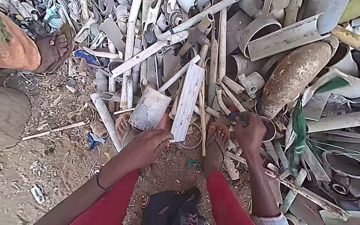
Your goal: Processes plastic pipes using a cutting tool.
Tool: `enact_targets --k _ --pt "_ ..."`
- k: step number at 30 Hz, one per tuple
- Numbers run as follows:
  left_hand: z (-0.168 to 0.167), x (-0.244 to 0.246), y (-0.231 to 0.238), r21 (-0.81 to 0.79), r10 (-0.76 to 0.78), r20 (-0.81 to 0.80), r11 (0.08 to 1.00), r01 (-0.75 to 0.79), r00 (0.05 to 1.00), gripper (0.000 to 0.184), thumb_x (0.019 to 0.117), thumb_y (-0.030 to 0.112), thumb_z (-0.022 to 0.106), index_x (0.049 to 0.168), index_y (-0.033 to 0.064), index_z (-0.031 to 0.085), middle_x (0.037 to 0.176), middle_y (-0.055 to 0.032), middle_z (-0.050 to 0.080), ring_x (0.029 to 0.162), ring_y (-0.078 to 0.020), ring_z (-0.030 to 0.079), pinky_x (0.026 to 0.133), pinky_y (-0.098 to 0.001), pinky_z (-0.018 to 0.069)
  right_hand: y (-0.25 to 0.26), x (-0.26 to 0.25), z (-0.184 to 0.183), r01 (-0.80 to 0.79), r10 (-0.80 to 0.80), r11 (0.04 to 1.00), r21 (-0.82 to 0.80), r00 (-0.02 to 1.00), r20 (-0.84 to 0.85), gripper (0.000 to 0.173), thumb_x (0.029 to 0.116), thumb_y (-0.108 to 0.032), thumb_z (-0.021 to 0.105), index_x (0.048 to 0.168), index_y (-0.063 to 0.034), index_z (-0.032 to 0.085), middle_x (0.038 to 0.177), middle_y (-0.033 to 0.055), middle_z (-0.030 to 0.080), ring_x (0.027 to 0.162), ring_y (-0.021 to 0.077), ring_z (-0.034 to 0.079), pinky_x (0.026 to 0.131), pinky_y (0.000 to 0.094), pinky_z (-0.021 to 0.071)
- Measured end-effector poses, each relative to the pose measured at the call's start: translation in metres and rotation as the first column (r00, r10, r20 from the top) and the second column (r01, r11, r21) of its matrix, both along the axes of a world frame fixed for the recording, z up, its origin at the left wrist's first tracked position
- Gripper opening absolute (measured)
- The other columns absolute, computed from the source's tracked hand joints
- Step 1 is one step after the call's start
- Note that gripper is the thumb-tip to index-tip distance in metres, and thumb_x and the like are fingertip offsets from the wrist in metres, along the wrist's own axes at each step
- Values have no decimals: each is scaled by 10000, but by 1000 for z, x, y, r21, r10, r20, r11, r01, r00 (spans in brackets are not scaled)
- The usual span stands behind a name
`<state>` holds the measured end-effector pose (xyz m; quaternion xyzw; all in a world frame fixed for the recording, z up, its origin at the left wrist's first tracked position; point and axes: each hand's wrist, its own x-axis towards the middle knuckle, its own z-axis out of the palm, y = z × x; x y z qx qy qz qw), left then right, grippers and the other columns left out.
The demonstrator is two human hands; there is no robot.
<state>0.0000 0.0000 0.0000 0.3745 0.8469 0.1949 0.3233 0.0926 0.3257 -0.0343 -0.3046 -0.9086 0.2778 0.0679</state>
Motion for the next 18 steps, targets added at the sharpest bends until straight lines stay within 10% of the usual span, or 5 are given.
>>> enact_targets --k 4,8,13,18 --pt "2 -1 2 -28 -46 2 999 46 999 290 1067 275 485 1246 147 674 1117 -94 698 1050 -298 682 899 -531 540 -29 -33 -2 -130 62 988 88 838 542 454 953 -80 643 1390 13 564 1413 280 550 1012 454 682 821 585 535" --pt "5 -1 3 -22 -40 55 999 41 998 291 1069 269 494 1263 140 669 1140 -99 703 1068 -299 681 922 -533 535 -34 -52 2 -214 74 971 104 686 724 440 1004 -126 590 1418 -2 509 1282 274 617 1078 436 666 842 554 529" --pt "5 -2 -1 6 -35 55 999 35 998 282 1069 232 482 1248 138 677 1144 -97 703 1069 -289 683 917 -524 540 -36 -50 9 -187 82 980 69 695 714 469 988 -114 602 1432 -1 500 1341 280 583 1127 438 646 878 564 521" --pt "4 0 0 104 49 198 992 -70 979 333 1078 332 466 1244 133 676 1115 -56 710 987 -183 684 892 -430 547 -53 11 32 -128 153 977 -173 979 137 325 962 -136 673 1219 64 664 1050 271 688 875 421 683 770 601 534"
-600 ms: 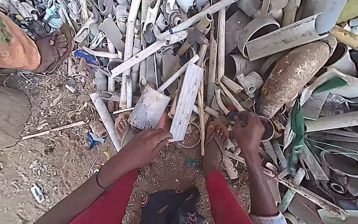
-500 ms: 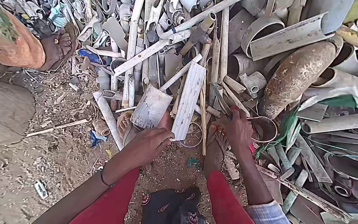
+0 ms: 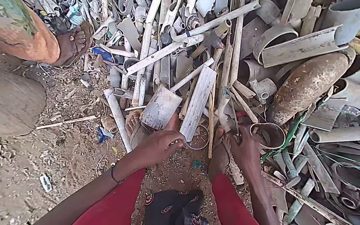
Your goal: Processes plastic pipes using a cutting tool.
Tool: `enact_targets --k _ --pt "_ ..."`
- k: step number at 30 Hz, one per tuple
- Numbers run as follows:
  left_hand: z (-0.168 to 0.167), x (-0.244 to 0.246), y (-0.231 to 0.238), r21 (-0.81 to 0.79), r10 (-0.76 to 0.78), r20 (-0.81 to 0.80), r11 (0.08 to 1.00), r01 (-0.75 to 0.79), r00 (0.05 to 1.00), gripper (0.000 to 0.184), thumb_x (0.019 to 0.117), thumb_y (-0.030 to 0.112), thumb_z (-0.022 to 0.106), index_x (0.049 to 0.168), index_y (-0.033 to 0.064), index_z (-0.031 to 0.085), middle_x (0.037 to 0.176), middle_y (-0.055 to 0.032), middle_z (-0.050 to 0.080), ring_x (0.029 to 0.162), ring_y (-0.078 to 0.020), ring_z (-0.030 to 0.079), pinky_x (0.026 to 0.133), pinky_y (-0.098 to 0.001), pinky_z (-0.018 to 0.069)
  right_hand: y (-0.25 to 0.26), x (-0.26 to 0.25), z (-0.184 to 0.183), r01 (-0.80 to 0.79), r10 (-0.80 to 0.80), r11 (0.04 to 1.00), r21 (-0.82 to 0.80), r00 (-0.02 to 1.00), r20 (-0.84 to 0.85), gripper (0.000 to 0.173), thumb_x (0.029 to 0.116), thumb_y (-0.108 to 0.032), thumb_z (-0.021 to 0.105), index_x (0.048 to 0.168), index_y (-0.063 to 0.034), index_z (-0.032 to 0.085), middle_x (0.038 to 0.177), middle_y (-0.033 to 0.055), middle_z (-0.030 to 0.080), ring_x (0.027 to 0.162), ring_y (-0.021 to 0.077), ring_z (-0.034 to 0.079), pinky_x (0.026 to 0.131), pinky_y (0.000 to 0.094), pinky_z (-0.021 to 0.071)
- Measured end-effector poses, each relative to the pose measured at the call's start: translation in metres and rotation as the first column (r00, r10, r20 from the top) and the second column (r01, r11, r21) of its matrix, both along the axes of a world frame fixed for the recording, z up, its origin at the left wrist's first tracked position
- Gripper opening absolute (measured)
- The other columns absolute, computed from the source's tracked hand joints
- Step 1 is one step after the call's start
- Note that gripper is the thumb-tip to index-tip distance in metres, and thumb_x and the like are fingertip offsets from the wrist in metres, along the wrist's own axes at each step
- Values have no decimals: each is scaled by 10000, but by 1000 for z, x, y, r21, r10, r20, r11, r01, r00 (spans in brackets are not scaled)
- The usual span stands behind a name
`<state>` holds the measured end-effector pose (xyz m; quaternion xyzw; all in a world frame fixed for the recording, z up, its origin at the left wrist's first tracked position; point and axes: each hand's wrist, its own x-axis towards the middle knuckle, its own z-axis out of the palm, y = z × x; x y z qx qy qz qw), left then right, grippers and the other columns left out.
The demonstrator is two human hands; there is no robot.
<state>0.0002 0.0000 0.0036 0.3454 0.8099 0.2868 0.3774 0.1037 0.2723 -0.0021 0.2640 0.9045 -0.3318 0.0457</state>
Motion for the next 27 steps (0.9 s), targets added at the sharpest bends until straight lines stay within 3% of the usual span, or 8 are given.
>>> enact_targets --k 2,4,8,10,16,19,22,27 --pt "1 4 6 62 84 212 993 -99 974 412 1074 396 469 1341 114 609 1157 -39 696 960 -104 680 862 -317 568 -17 16 4 -86 55 974 -211 987 -149 320 913 -179 729 1178 -3 696 1010 148 721 736 228 664 665 439 555" --pt "4 7 15 62 208 485 961 -270 849 466 1046 415 539 1399 110 525 1206 -27 677 952 -78 686 834 -273 581 -33 20 -1 -200 119 910 -362 965 -234 325 871 -205 768 1152 -51 712 1067 72 722 747 94 646 664 293 555" --pt "12 15 26 -136 459 740 818 -559 492 275 1050 225 568 1278 77 532 1116 -13 675 918 -123 709 804 -287 609 -48 14 -6 -373 271 892 -254 893 -360 307 807 -98 772 1095 -6 720 1059 145 704 884 186 692 778 324 583" --pt "11 16 25 -174 496 764 774 -609 413 165 1073 186 502 1152 90 610 1022 19 697 865 -96 710 783 -256 609 -49 12 -7 -447 328 862 -241 852 -407 293 820 -87 759 1098 -7 712 1064 149 692 886 173 691 777 289 587" --pt "10 16 30 -179 648 623 664 -726 438 202 1031 183 612 1143 16 597 911 -33 728 787 -145 749 759 -293 642 -49 10 -16 -410 294 776 -480 908 -300 471 910 -369 743 1197 -11 641 997 86 699 769 86 643 702 256 551" --pt "1 16 30 -48 577 530 752 -658 621 327 981 228 691 1211 16 594 986 -38 730 824 -132 747 777 -298 644 -51 11 -22 -366 286 779 -508 930 -232 379 937 -317 704 1146 -4 665 925 77 690 727 81 620 668 238 527" --pt "-4 18 27 85 487 463 807 -584 740 210 965 202 674 1127 78 625 972 11 718 800 -89 738 749 -277 647 -52 12 -25 -361 277 775 -519 932 -235 292 919 -237 704 1091 -1 693 917 85 707 734 88 638 683 246 535" --pt "1 16 28 8 522 601 754 -657 606 152 1012 153 629 1139 70 619 1018 -32 715 831 -136 746 755 -292 653 -51 13 -28 -334 183 743 -580 935 -305 195 947 -168 653 1031 2 700 878 27 690 692 -14 587 637 152 494"
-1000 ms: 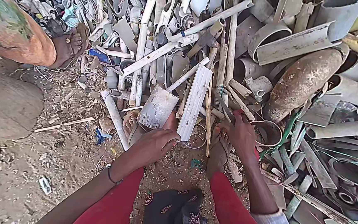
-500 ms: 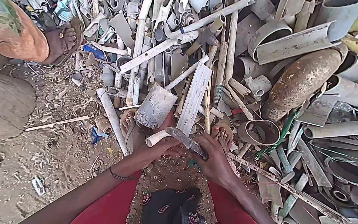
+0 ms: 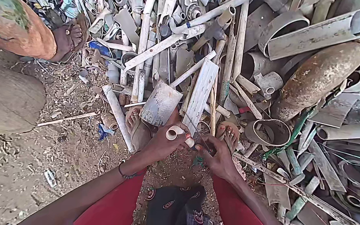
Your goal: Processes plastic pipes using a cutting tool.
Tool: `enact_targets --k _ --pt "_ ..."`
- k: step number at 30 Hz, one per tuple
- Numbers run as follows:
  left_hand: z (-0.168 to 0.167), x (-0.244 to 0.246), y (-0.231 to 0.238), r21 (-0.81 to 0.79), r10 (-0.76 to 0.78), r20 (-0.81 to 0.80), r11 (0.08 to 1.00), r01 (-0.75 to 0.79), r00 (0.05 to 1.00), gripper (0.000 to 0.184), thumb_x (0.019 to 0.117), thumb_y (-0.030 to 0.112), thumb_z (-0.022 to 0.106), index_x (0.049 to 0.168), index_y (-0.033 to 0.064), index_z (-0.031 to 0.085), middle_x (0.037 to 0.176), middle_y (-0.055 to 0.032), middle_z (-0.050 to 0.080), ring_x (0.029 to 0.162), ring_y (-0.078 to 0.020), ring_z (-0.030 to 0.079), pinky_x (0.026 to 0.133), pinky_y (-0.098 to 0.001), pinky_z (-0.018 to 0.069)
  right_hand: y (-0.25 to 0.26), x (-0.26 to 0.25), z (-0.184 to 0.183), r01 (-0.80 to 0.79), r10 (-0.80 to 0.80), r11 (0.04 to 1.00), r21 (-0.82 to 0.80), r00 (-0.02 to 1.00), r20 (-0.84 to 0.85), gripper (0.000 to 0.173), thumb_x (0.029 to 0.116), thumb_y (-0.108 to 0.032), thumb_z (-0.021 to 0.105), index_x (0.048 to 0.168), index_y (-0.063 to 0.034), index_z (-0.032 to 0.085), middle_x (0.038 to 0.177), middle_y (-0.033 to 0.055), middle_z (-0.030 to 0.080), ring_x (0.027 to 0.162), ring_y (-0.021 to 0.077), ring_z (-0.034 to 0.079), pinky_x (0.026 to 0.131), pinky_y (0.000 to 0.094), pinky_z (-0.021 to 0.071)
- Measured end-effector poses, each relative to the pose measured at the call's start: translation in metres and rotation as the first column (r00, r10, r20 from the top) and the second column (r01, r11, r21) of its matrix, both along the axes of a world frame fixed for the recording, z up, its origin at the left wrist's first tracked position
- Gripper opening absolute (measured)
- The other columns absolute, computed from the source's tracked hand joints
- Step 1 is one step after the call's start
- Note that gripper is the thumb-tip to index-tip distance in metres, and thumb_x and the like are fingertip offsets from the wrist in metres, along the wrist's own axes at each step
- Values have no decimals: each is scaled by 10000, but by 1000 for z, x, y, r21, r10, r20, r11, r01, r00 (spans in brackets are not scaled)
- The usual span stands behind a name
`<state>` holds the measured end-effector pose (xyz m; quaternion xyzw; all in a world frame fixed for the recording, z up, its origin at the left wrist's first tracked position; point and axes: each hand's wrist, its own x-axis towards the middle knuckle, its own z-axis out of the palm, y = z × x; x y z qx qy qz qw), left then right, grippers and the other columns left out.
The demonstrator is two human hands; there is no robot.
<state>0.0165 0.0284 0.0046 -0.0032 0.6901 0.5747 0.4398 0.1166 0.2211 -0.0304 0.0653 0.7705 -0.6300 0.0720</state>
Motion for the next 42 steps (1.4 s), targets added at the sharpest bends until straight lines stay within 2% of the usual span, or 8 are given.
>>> enact_targets --k 10,15,17,22,25,30,34,42 --pt "-2 -2 -7 477 -22 -183 872 109 983 161 1033 183 606 1146 71 632 1259 -78 703 977 -189 753 804 -318 652 2 -5 0 233 -198 964 -130 951 238 126 990 -157 581 1021 -54 648 696 -73 586 491 -5 513 462 175 470" --pt "-7 -4 -10 379 274 -344 916 -134 898 91 1031 145 595 1097 100 638 1152 -73 732 830 -180 758 740 -321 658 0 -3 17 138 136 849 -510 876 464 94 986 -121 515 932 -101 589 648 -74 576 477 -3 504 448 153 440" --pt "-17 -7 -15 337 275 -399 931 -139 875 105 1031 159 595 1104 101 643 1060 -43 731 782 -133 724 706 -280 632 1 1 27 201 64 806 -557 906 419 85 973 -120 516 985 -100 597 641 -87 562 484 -2 507 453 159 449" --pt "8 -10 -10 362 280 -200 912 -195 939 67 1035 126 557 1072 158 603 1028 1 745 925 -111 727 847 -286 614 23 -12 42 594 -407 664 -455 797 447 176 1015 -60 394 946 -72 556 554 -50 524 391 17 455 384 166 424" --pt "23 -15 -10 465 401 -11 813 -350 916 65 1029 139 578 1035 186 624 1147 -68 712 988 -201 733 861 -362 629 24 -8 22 508 -410 826 -246 839 358 100 967 -87 504 907 -72 583 560 -62 519 413 25 456 411 193 430" --pt "5 -48 -43 384 531 -588 847 -367 610 144 1032 165 589 1173 133 593 1244 -60 659 1130 -251 679 911 -433 621 17 11 36 218 -159 947 -236 956 245 79 908 -167 566 932 -148 639 626 -131 534 474 -25 477 440 175 432" --pt "22 -51 -63 249 632 -479 763 -596 609 156 1036 90 557 1187 125 575 1161 -17 693 925 -165 731 824 -360 642 48 14 59 506 -450 802 -317 861 236 80 949 -154 545 961 -174 622 569 -111 545 423 0 478 406 181 438" --pt "28 -28 -55 154 539 -253 842 -517 803 175 1054 54 475 1210 89 547 1016 -64 747 783 -177 757 700 -317 653 68 20 50 482 -506 702 525 856 -109 303 955 -311 657 1014 -17 697 693 -65 578 534 -73 464 491 135 396"
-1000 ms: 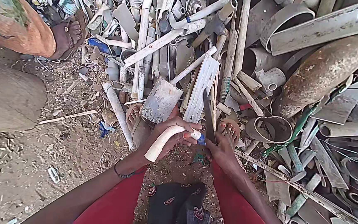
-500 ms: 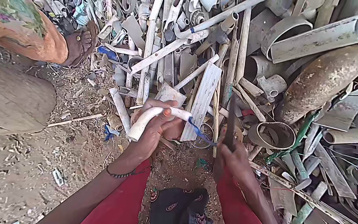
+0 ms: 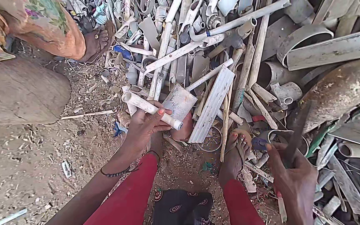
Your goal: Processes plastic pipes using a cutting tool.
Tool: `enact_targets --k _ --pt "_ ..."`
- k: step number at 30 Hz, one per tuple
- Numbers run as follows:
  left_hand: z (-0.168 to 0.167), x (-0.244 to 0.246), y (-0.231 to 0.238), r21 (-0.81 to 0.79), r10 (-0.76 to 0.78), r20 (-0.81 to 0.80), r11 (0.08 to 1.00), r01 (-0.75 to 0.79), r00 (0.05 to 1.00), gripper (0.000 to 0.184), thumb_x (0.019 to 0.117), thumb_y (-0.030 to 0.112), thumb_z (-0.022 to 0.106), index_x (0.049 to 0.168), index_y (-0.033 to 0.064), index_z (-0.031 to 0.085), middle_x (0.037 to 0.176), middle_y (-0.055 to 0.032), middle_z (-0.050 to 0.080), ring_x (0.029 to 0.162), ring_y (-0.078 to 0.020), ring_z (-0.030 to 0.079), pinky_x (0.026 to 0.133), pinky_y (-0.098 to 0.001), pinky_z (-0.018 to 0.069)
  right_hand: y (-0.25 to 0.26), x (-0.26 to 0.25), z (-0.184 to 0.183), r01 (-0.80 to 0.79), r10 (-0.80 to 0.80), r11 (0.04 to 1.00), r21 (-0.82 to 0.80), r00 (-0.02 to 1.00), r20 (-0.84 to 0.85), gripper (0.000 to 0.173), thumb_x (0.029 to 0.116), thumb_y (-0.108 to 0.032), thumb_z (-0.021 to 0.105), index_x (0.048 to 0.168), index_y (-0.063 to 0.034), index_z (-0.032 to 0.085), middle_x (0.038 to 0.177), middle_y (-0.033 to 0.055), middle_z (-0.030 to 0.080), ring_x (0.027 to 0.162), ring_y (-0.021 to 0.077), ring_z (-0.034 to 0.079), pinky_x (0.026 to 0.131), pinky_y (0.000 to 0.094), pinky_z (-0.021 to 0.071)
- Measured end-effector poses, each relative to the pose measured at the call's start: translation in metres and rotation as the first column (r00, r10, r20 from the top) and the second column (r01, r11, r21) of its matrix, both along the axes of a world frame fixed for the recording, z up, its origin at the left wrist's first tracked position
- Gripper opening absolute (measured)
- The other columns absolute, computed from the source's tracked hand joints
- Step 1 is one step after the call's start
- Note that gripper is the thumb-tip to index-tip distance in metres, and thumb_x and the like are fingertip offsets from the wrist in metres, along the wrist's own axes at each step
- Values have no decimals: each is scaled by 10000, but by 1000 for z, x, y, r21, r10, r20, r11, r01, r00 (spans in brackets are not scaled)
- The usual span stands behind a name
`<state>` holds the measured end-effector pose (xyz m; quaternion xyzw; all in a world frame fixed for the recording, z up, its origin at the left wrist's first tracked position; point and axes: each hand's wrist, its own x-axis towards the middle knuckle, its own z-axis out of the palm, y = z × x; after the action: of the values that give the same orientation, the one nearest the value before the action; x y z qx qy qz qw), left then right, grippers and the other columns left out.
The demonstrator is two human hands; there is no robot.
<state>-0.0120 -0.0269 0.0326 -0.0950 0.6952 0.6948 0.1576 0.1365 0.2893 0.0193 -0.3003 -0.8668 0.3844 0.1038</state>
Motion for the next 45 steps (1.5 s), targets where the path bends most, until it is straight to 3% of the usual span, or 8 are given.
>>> enact_targets --k 2,5,10,14,26,32,39,45 --pt "3 3 6 64 -43 53 997 39 998 170 1055 38 458 1185 88 555 1007 -65 746 774 -165 754 706 -302 651 -7 -2 -1 -54 54 993 109 999 0 326 964 -248 620 1110 34 694 698 8 590 543 -19 453 510 179 384" --pt "12 5 16 180 -38 212 984 -1 977 167 1068 35 433 1167 83 559 1017 -95 746 758 -172 755 690 -280 644 -23 -7 0 -168 175 982 82 980 -95 262 943 -193 615 1038 38 693 698 27 610 546 -14 484 513 167 407" --pt "15 6 28 198 -25 350 979 -48 936 151 1070 50 454 1186 74 549 1024 -106 746 749 -178 755 684 -269 639 -56 -35 13 -418 289 770 -483 902 -321 125 928 -123 672 1020 -51 719 816 -92 686 575 -71 546 492 117 468" --pt "14 10 35 151 -2 371 987 -59 928 138 1059 35 479 1185 62 528 1028 -109 735 749 -183 753 679 -276 642 -80 -58 18 -495 330 583 -645 869 -369 168 890 -55 703 1053 -30 736 705 -106 622 522 -63 503 456 119 437" --pt "0 17 39 91 -62 353 995 32 934 150 1081 92 458 1211 58 524 982 -92 744 768 -199 759 724 -321 651 -105 -52 -8 -469 313 715 -518 878 -363 118 913 -64 650 973 30 689 699 -68 601 561 -90 486 515 91 417" --pt "-3 4 26 44 248 531 947 -318 810 211 1088 213 459 1259 92 486 991 -68 709 762 -144 736 669 -251 627 -78 -53 -9 -247 93 798 -549 952 -293 81 933 -85 589 984 -39 630 671 -102 580 495 -27 530 444 159 480" --pt "0 9 28 283 -26 645 936 -208 763 264 1116 226 365 1082 73 578 875 -60 704 701 -102 721 644 -207 615 -71 -39 -14 -327 204 827 -458 933 -298 136 893 -169 732 839 -124 616 666 -140 544 530 -82 472 474 98 399" --pt "-5 12 23 371 -70 558 913 -173 827 287 1123 227 311 1071 109 567 886 -55 703 714 -114 716 660 -226 617 -64 -32 1 -482 466 730 -485 870 -165 302 1017 -339 579 1143 -65 603 711 -73 547 517 2 504 450 189 458"
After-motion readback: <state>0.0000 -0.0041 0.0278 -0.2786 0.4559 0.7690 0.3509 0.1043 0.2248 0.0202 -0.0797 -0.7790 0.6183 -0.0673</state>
